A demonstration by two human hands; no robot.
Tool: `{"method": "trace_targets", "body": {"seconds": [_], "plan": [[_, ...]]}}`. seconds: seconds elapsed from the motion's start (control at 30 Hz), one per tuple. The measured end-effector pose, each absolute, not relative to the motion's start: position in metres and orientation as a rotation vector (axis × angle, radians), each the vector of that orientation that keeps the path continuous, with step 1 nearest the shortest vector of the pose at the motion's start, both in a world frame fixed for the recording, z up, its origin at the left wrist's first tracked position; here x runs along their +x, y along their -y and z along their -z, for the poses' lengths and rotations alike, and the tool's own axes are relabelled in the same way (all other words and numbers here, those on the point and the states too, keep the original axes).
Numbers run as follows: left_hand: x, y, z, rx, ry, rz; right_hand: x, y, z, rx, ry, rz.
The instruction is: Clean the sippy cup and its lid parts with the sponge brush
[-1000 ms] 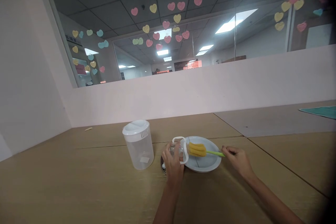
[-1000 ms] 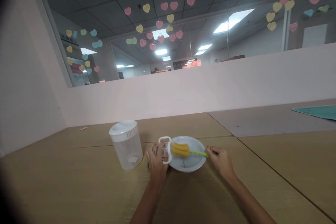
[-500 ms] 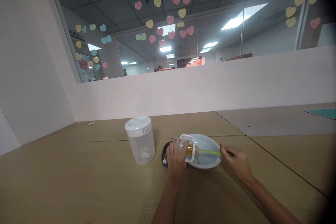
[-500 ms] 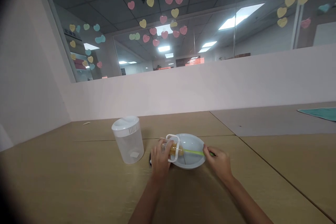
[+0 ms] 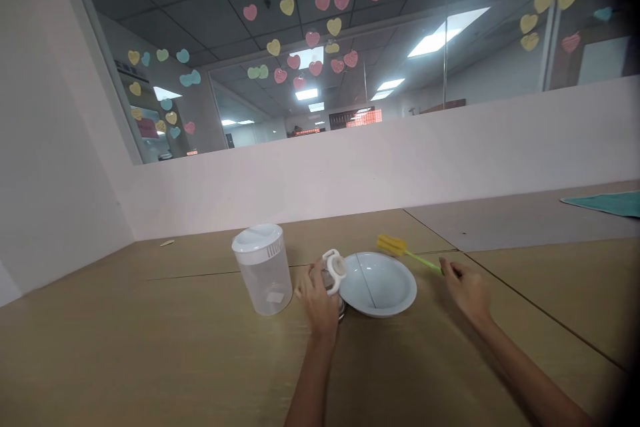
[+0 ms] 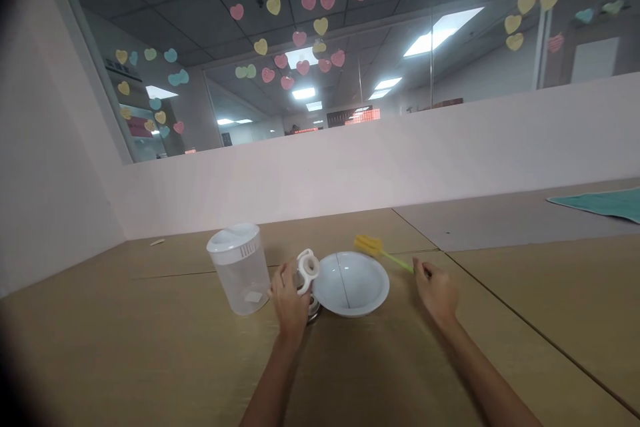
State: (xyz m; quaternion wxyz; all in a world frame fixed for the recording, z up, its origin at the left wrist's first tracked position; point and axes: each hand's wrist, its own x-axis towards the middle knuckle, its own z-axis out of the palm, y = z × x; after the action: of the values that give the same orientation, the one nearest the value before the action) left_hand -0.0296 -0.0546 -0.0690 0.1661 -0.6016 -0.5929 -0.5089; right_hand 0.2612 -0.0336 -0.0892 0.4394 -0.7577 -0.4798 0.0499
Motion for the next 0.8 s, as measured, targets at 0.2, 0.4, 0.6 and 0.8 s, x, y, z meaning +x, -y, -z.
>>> {"method": "trace_targets", "body": {"seconds": [0.2, 0.4, 0.6, 0.8], "plan": [[-0.008, 0.064, 0.078, -1.902, 1.328, 2.010, 0.258, 0.015, 0.114, -2.005, 1.343, -0.302], [0.023, 0.094, 0.086, -2.382, 0.552, 1.426, 0.245, 0.016, 0.124, -2.029, 1.639, -0.283], [0.039, 0.090, 0.100, -2.531, 0.672, 1.147, 0.242, 0.022, 0.118, -2.064, 1.798, -0.215], [0.022, 0.081, 0.097, -2.690, 1.017, 1.216, 0.240, 0.025, 0.114, -2.068, 1.905, -0.210]]}}
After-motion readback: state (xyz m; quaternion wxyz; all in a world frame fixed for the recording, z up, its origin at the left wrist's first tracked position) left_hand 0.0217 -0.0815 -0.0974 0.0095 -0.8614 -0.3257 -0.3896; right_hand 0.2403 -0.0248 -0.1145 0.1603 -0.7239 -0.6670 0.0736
